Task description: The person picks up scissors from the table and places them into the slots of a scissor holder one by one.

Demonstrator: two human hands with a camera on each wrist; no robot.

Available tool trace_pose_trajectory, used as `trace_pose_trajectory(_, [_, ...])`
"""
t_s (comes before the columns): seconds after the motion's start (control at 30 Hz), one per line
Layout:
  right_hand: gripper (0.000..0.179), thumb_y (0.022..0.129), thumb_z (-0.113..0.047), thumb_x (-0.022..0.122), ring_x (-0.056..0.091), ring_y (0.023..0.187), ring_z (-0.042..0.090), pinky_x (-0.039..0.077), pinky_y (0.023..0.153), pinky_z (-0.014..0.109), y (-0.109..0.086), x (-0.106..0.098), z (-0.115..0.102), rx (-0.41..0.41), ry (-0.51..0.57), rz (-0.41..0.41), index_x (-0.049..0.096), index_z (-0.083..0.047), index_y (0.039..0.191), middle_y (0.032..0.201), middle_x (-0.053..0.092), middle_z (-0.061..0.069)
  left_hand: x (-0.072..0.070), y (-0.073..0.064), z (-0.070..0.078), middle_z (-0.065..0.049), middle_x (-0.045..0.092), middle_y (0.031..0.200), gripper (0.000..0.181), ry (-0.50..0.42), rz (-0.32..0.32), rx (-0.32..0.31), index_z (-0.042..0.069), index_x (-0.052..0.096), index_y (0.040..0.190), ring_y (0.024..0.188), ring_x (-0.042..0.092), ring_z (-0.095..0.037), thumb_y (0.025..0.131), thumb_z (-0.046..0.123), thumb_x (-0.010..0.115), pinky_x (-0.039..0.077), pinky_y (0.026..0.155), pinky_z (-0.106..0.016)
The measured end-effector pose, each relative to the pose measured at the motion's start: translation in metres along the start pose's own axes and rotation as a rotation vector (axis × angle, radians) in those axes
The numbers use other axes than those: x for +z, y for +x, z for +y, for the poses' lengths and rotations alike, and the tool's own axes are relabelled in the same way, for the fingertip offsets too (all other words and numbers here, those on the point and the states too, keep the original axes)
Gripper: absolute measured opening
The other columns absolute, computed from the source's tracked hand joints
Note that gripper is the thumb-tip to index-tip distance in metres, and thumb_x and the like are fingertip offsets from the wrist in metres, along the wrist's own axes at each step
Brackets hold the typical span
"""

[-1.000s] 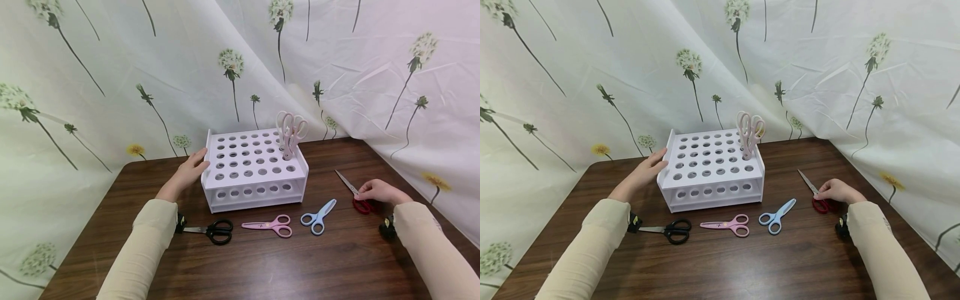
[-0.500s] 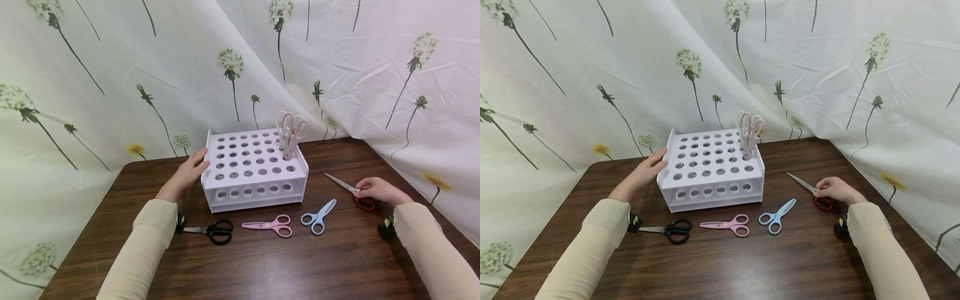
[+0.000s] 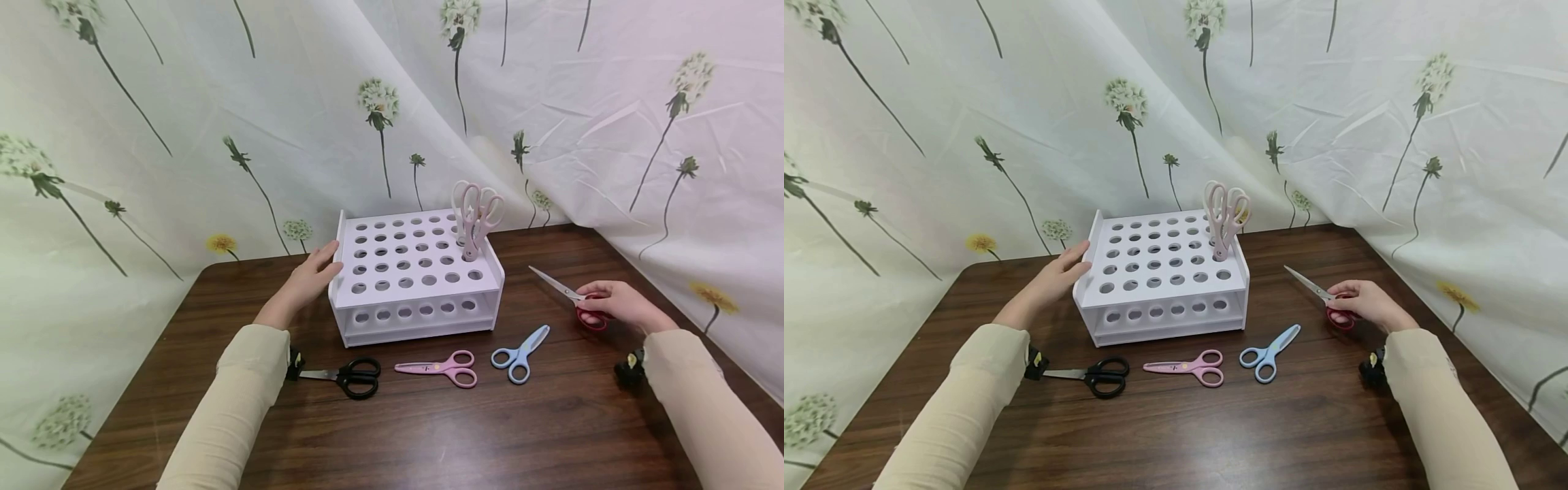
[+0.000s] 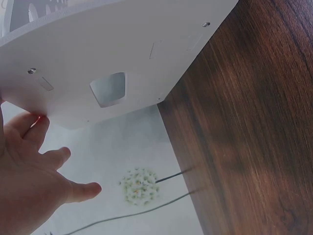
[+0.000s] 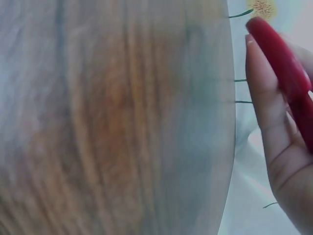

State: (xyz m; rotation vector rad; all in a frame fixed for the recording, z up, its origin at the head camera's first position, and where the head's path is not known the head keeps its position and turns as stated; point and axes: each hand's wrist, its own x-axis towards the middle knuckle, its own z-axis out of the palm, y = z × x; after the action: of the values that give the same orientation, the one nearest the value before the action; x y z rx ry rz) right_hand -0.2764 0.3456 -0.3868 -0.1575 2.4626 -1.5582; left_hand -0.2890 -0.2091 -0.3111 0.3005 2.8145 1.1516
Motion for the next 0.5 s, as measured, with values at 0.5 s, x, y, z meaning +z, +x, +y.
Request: trace_pose_trajectory(0.5, [0.024,0.086,-0.009,0.066,0.063,0.069,0.010,0.053,0.062,0.026,0.0016,-0.0021,-0.0094,-0.023,0.267,0.088,0.059,-0.004,0.109,0.081,0.065,0.001,-0.0004,-0.0001,-0.0006,-0.006,0.008,0.153,0.058,0.001,0.001,0.010,0.020,0.015,0.149,0.138,-0.005,-0.027,0.099,0.036,0.038,0.005,0.104,-0.058])
